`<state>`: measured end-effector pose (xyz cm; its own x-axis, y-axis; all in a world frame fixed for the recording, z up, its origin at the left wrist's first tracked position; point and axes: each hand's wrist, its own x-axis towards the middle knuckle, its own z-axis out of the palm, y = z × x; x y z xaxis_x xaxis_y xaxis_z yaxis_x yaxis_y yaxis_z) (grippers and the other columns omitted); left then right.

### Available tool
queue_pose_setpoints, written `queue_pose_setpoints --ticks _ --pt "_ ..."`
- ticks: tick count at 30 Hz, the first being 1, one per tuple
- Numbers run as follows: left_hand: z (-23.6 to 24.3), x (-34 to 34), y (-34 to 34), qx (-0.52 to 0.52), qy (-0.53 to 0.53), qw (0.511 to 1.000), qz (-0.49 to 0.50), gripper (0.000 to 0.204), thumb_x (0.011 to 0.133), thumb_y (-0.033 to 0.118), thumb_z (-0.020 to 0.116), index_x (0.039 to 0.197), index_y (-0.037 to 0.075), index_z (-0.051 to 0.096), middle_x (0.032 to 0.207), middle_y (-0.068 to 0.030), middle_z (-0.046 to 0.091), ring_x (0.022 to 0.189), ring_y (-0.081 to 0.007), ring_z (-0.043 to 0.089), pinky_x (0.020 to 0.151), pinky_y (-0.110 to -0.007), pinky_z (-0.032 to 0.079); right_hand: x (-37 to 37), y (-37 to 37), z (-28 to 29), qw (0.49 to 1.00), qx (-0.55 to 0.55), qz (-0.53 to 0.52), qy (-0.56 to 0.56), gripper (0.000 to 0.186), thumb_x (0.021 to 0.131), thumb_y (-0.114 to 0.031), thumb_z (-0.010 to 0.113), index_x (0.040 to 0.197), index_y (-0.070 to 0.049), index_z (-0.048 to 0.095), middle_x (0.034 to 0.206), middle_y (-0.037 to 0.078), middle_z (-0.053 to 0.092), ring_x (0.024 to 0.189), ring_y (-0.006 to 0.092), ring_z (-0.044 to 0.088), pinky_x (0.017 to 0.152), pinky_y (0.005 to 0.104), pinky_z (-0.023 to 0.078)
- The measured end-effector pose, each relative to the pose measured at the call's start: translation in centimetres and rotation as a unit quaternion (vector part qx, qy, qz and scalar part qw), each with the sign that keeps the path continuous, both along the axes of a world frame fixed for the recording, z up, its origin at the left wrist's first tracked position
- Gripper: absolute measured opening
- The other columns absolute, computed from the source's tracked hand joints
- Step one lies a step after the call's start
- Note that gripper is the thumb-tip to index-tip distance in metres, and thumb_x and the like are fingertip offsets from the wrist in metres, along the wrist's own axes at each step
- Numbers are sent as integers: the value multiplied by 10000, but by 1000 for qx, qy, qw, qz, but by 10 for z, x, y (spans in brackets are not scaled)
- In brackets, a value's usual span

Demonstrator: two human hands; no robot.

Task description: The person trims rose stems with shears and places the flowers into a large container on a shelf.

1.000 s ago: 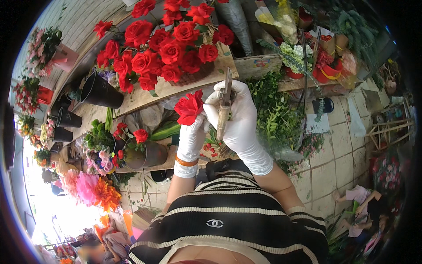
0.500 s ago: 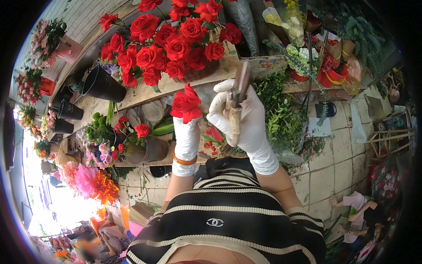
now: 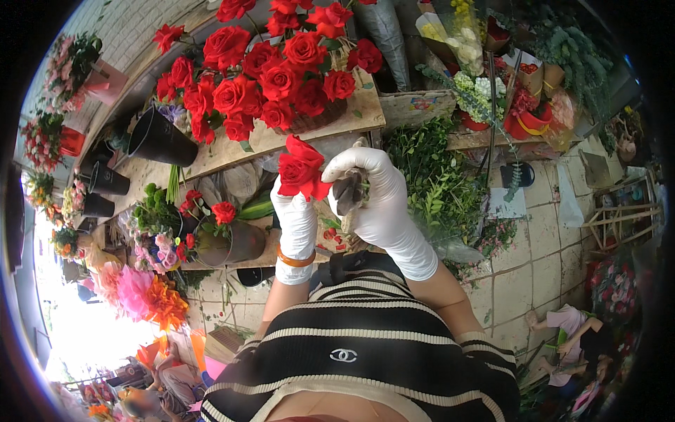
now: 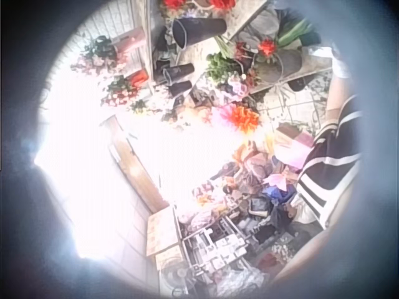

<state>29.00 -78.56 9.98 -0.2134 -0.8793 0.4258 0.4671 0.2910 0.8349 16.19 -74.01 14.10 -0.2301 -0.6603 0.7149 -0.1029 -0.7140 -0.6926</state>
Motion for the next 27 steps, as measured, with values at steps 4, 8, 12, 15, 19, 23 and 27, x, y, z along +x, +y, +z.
queue_pose_setpoints --ticks 4,8,12,15,19,23,27 --pt "-2 0 1 28 14 999 -10 440 814 306 686 1112 6 564 996 -70 631 892 -160 604 825 -312 468 0 0 5 1000 6 1 9 392 690 116 647 988 -81 488 869 6 570 691 39 504 635 183 413" --pt "3 -2 1 34 20 999 -4 327 823 187 664 1084 8 582 1004 -71 627 899 -163 604 833 -306 467 0 -1 6 1000 16 7 0 379 703 119 635 986 -84 488 855 1 566 693 36 503 632 182 409" --pt "0 2 -1 1 -8 998 62 238 825 60 631 1055 6 597 1029 -72 613 930 -162 588 842 -295 459 -1 -2 5 999 32 14 -3 379 711 123 636 993 -79 482 869 10 570 721 47 524 660 190 426" --pt "-1 1 -4 -34 -16 994 100 232 812 16 633 1043 11 605 1035 -71 605 935 -160 572 837 -289 452 2 1 11 999 32 9 -35 404 706 129 646 1009 -74 472 891 22 574 752 62 547 693 203 449" --pt "-4 4 -10 -93 -46 980 169 233 797 21 657 1026 20 615 1014 -78 603 898 -169 566 818 -288 447 -1 6 9 997 56 -9 -47 438 700 134 661 1030 -68 457 906 27 576 770 65 560 711 214 465" --pt "-10 6 -11 -101 -47 976 189 228 794 23 664 1018 25 621 983 -85 604 872 -178 565 797 -289 446 7 12 13 985 111 14 -130 456 708 136 658 1051 -73 442 904 24 575 758 54 555 687 202 460" --pt "-5 3 -7 -125 -52 973 188 234 787 18 670 1017 26 626 951 -78 605 852 -175 562 779 -281 443 9 13 10 980 105 42 -165 484 709 138 652 1074 -79 421 890 22 579 727 44 546 648 187 448"
